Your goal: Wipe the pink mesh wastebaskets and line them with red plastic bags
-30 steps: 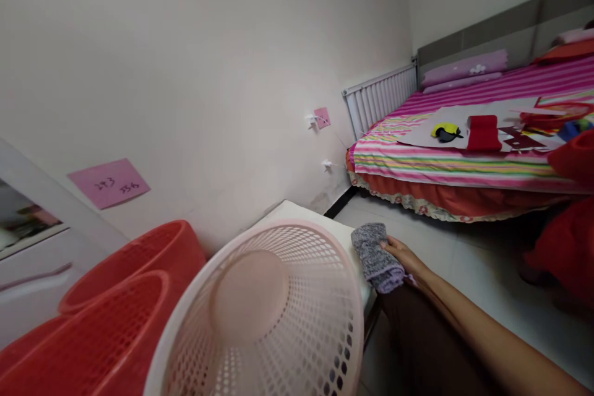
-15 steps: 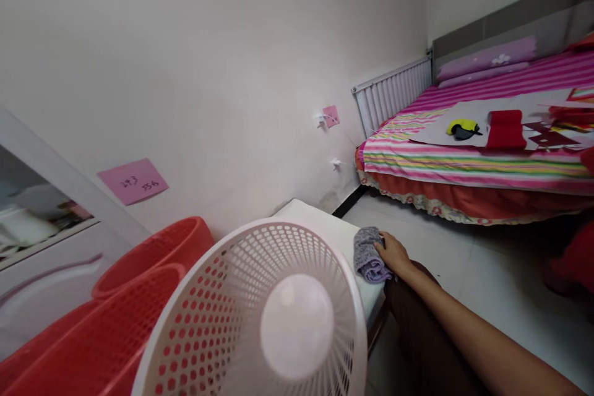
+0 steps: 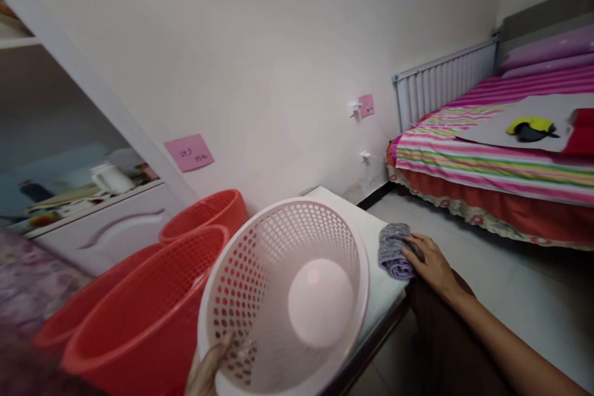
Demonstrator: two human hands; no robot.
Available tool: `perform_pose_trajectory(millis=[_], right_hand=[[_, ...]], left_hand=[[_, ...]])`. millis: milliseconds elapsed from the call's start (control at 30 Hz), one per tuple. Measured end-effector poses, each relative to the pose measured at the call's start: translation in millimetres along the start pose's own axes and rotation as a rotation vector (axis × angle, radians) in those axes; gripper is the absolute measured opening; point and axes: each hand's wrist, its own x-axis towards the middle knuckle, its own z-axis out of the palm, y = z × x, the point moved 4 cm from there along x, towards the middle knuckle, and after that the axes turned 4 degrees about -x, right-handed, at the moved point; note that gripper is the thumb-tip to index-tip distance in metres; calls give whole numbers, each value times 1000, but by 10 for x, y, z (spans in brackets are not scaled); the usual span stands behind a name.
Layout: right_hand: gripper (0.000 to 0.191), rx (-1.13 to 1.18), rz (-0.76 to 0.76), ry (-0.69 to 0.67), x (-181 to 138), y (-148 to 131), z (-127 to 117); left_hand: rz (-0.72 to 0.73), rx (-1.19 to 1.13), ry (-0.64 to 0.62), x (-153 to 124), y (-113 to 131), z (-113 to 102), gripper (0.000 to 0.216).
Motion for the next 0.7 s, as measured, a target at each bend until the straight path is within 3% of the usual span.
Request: perform_pose_trajectory(millis=[133,333,700], right_hand=[[39,-33,-29,-44,-60,21,10],[39,-7,-28,19,-102,69,-68],[38,57,16,60,-133,66,-131]], left_hand=[[-27,-135,-70,26,91,266,45],[-105,-147,-111,239,276,419,50],[-108,-161,-165,301,218,715,23]])
